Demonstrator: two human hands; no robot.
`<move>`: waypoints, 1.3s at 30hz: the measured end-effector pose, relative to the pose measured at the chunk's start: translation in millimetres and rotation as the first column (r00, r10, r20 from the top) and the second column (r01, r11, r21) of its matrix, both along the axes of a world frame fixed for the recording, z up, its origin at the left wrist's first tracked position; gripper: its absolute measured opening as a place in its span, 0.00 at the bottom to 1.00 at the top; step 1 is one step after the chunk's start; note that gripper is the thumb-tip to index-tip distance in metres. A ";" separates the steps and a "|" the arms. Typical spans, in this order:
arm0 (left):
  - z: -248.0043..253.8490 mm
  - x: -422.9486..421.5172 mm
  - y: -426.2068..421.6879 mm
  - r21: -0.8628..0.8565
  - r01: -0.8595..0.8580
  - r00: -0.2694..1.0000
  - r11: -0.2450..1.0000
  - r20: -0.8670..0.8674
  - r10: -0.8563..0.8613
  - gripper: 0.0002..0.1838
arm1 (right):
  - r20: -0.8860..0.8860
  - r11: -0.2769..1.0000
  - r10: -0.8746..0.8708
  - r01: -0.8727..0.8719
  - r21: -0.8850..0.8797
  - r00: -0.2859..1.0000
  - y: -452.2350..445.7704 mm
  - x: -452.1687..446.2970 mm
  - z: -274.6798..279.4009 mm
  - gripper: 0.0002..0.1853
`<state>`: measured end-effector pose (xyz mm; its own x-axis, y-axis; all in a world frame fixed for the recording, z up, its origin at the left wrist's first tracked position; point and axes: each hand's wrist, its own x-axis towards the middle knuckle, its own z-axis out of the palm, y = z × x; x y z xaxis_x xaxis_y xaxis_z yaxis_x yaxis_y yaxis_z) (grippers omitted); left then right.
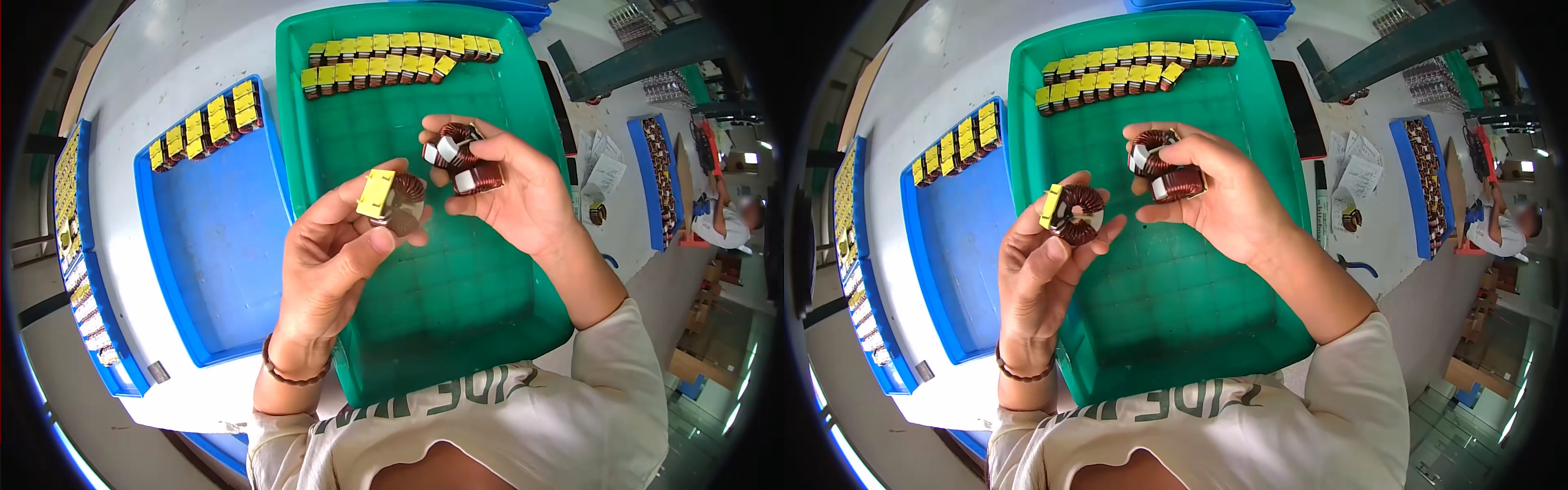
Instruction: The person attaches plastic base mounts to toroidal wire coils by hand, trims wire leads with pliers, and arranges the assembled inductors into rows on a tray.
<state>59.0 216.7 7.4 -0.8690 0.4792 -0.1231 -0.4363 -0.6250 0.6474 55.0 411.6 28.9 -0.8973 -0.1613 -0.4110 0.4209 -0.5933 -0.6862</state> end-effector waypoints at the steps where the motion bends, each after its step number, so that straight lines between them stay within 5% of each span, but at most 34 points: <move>1: 0.3 0.1 0.3 0.030 -0.012 1.000 0.999 0.013 0.012 0.22 | -0.002 1.000 -0.016 0.016 -0.017 1.000 -0.7 0.1 0.2 0.17; 6: -9.0 -1.8 -5.4 0.055 0.034 0.998 0.998 0.058 -0.037 0.20 | -0.238 0.978 0.088 -0.038 0.206 0.967 -2.7 4.1 -2.8 0.24; 16: -16.4 -3.8 -6.4 0.108 0.034 0.999 0.994 0.020 -0.036 0.16 | -0.353 0.927 0.298 -0.181 0.328 0.887 3.0 7.7 -4.6 0.28; 26: -1.9 -2.2 -5.0 -0.040 0.021 0.992 0.999 0.125 -0.015 0.16 | -0.293 0.990 0.141 -0.138 0.032 0.946 -1.7 9.2 -5.7 0.23; 31: -4.1 -1.9 -6.6 -0.001 0.044 0.994 0.999 0.101 -0.044 0.16 | -0.357 0.975 0.207 -0.164 0.147 0.911 -4.3 9.8 -2.8 0.22; 39: 1.7 -4.3 -3.2 0.032 0.051 0.991 0.998 0.123 -0.054 0.18 | -0.286 0.988 0.147 -0.127 0.086 0.947 0.7 7.1 -9.2 0.18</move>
<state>54.7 213.5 9.2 -0.8216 0.5287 -0.2134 -0.5445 -0.6168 0.5683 62.1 412.2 19.7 -0.9505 -0.2726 -0.1494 0.2715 -0.4938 -0.8261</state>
